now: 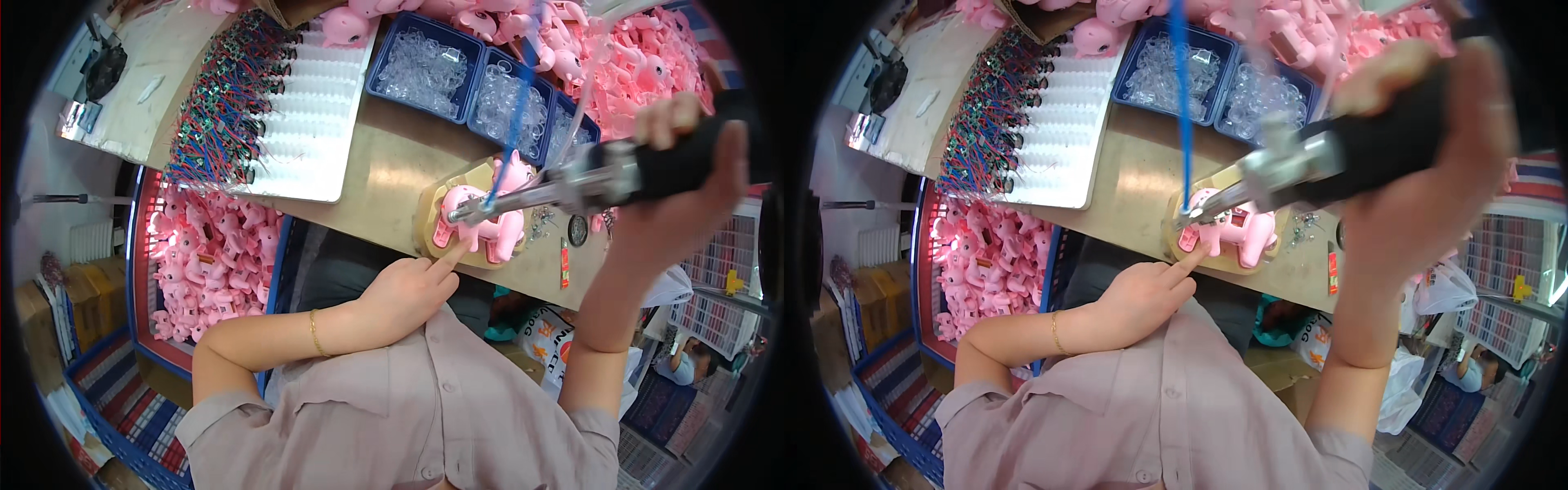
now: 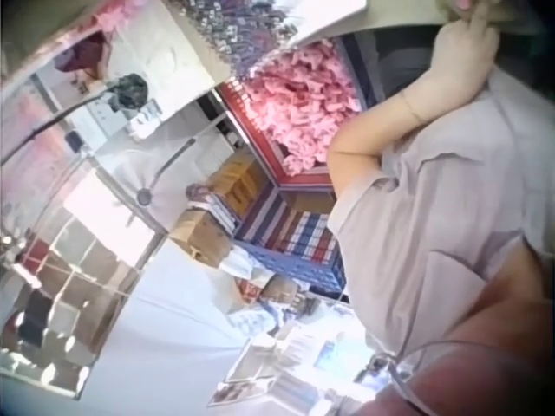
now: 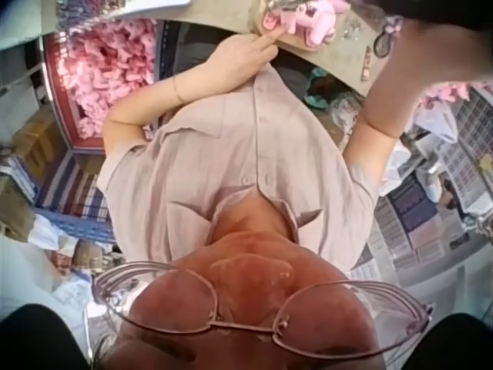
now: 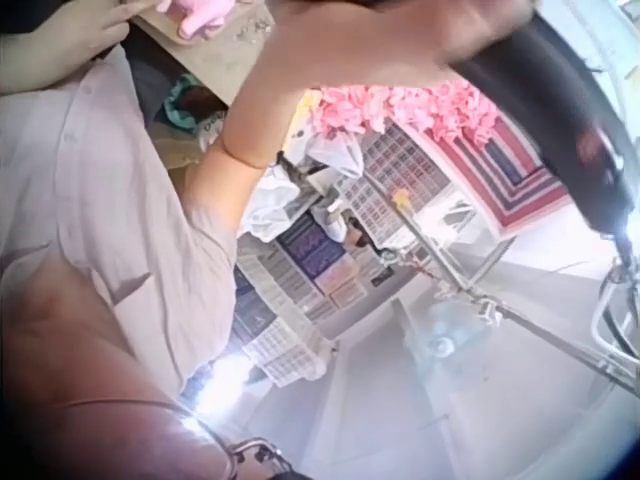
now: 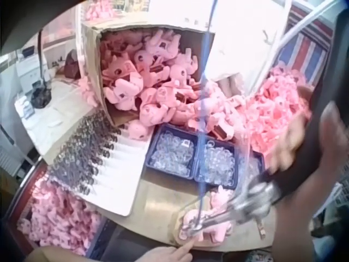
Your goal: Assemble plastic toy unicorns using hands and an overhead electric driver.
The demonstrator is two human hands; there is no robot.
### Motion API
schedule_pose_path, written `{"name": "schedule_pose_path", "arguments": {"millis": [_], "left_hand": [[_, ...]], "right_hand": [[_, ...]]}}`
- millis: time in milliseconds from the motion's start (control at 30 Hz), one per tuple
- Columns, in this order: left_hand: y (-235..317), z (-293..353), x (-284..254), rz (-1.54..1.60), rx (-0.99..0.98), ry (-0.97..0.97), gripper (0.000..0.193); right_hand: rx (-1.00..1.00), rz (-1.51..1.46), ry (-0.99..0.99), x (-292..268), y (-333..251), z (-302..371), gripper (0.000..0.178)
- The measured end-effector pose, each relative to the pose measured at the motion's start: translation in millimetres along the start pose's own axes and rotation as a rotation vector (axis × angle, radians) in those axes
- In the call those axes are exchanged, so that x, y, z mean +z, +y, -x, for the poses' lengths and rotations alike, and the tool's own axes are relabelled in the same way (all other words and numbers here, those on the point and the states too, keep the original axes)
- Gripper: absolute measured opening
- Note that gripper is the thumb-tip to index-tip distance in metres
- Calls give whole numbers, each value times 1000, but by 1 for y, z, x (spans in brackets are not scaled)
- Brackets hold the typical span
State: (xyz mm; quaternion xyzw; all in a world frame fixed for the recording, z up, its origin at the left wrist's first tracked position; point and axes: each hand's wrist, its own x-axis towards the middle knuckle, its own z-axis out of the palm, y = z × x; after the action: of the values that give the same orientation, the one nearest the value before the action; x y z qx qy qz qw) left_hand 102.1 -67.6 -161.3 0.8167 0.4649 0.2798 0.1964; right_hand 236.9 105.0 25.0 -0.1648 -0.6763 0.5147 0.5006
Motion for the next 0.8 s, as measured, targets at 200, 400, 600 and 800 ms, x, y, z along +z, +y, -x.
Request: {"name": "schedule_pose_path", "arguments": {"millis": [200, 400, 600, 800], "left_hand": [[-15, -20, -33, 509, -276, 169, 11], [-18, -59, -33, 1594, -663, 408, 21], [-1, -76, -19, 1561, -584, 295, 12], [-5, -82, -23, 575, -285, 194, 31]], "right_hand": [[-112, 84, 163, -18, -16, -37, 49], [-110, 788, 400, -39, 8, -32, 42], [494, 402, -6, -18, 50, 105, 24], [485, 480, -76, -38, 69, 121, 7]]}}
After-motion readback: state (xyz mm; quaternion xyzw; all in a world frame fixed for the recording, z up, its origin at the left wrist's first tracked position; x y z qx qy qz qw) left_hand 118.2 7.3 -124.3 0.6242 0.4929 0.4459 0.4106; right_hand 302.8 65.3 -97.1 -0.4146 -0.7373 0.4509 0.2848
